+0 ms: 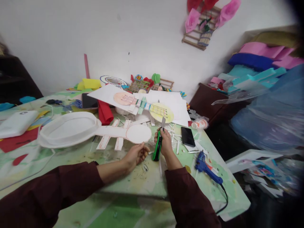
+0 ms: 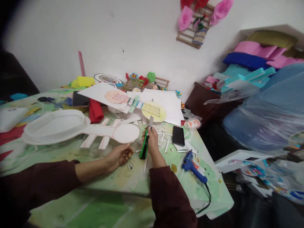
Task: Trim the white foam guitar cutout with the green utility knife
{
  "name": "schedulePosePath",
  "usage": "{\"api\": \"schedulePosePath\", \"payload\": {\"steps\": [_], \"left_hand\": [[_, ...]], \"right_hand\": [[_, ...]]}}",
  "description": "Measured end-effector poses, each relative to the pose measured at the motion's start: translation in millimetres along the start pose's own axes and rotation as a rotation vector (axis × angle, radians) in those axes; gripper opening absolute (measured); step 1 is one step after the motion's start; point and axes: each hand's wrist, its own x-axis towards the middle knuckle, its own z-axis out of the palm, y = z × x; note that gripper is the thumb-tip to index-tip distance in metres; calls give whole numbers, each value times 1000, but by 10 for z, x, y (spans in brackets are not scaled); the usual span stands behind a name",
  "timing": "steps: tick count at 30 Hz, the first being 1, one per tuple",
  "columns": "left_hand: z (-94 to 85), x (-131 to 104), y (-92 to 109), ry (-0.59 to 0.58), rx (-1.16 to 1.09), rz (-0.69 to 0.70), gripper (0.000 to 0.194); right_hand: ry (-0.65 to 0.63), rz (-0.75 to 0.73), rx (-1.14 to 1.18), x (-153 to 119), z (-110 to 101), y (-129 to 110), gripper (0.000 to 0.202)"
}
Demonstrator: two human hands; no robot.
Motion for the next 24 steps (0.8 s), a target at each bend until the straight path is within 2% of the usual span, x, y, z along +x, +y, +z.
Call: {"api": "schedulePosePath", "payload": {"steps": [2,4,5,6,7,9,11,13,16,20,24], "left_hand": [[-59,-218,39,-70,126,-161,37],[-121,-407,160,-231,324,-249,34],[-149,-462,245,-313,433,-227,33],[-175,-478,339,-362,551,-130,32],[-200,-449,431,-354,698,34,31],[-263,-261,579,-216,1048,456,28],[-355,40,641,-127,1387,693,37],[-477,347,615,-174,1629,749,44],[-671,637,497,-244,1771,742,47],[-823,704,404,-279,1828,728,53],[-834,682,419,-302,1864,728,54]], "right_hand": [[-10,-21,-35,8,-21,-31,35],[-68,-70,-132,9,-34,-87,35],[-111,-97,-202,6,-35,-129,35],[-156,-126,-283,2,-32,-180,35],[-199,-157,-369,-4,-26,-239,36],[-279,-233,-561,-24,-5,-367,35],[-355,-338,-817,-65,24,-481,31],[-457,-434,-1131,-136,54,-554,26],[-650,-494,-1567,-281,76,-556,23],[-869,-493,-1930,-416,28,-425,22],[-1001,-507,-2054,-412,-27,-301,19]]}}
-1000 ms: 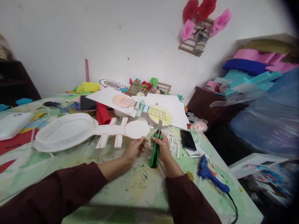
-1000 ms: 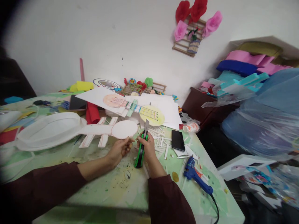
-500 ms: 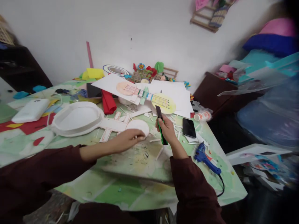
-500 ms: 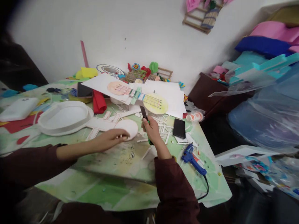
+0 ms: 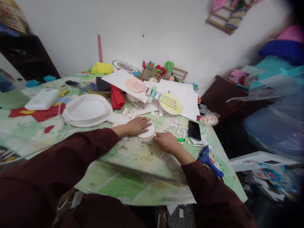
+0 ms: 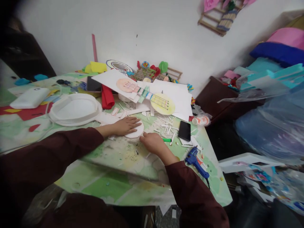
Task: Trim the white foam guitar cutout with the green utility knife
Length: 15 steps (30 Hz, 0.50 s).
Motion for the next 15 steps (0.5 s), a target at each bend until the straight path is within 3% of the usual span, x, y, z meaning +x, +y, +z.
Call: {"api": "schedulePosePath", "payload": {"steps": [9,15], "left_hand": [[-191,176,47,1,7,41,47],[-177,189,79,-9,111,43,50]], "right_hand": [[-6,-5,-46,106,75,-29,19],[-19,4,-47,123,129,-13,22]]}}
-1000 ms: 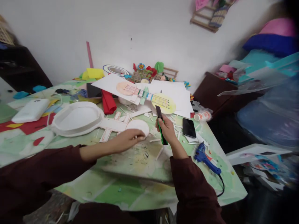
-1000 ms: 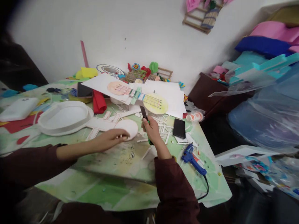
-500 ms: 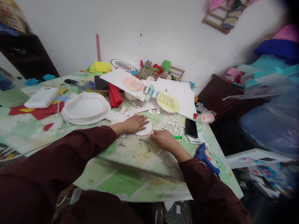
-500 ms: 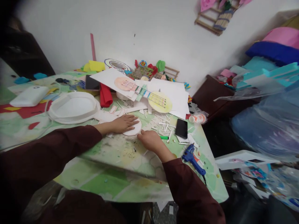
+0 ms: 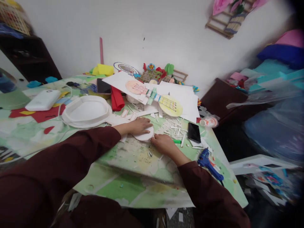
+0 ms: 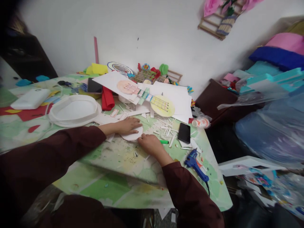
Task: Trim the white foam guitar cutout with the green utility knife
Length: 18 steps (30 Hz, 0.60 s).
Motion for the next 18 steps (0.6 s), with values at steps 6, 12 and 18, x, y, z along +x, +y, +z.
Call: {"api": "schedulePosePath", "payload": {"steps": [6,12,18], "left_hand": [[-3,-25,12,1,26,-1,52],[-14,-27,21,-6,17,-15,52],[-32,-16,4,-13,10,8,52]], "right_hand": [[42,-61,-13,28,-4,-11,20],[24,-17,25,54,-16,-19,21],[-44,28,60,12,-15,70,21]]}}
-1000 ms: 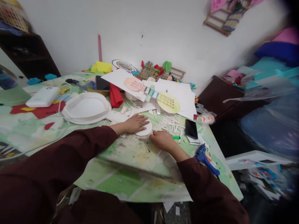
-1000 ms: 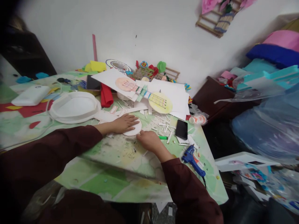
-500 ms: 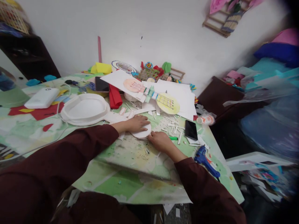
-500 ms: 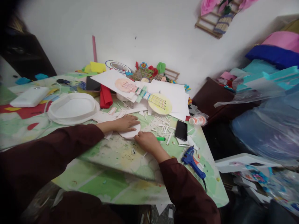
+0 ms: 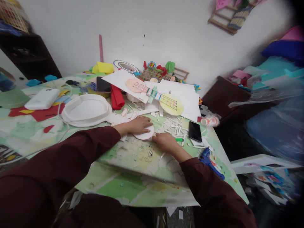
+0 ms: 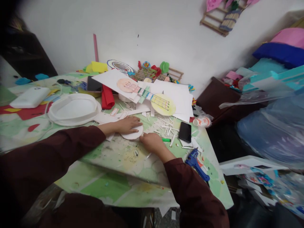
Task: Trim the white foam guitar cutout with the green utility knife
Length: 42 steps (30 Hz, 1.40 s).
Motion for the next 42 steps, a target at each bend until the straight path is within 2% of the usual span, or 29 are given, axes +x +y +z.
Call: {"api": "schedulePosePath", "payload": {"steps": [6,11,15,17,20,24,28,31,34,38,42], "left_hand": [[26,1,-19,28,3,6,54],[52,-5,-59,36,14,15,54],[23,-22,-66,41,-7,37,53],[-15,-12,-72,23,-31,44,52],[-135,45,-105,-60,-56,-2,59],[-503,175,-174,-142,-105,-30,67],[-1020,285,-234,-82,-158,-64,63],[-1272,337,-287,-60,-196,-44,60],[-1298,380,-342,-99,-253,-26,59],[-1133,421,-364,-184,-315,-59,61],[-990,453,-363,-211,-363,-73,61]], "right_hand": [[-25,-22,-4,-3,7,113,20],[-43,-14,-22,-107,24,345,19],[-53,77,-35,-297,0,512,17],[19,160,19,-370,-11,529,18],[294,292,273,-382,-7,463,21],[683,444,923,-184,-26,286,27],[838,554,1667,111,-127,117,31],[872,484,1976,278,-183,10,38],[868,401,2101,373,-171,-91,39],[884,336,2136,405,-111,-164,30],[854,312,2179,367,-79,-145,30]]}}
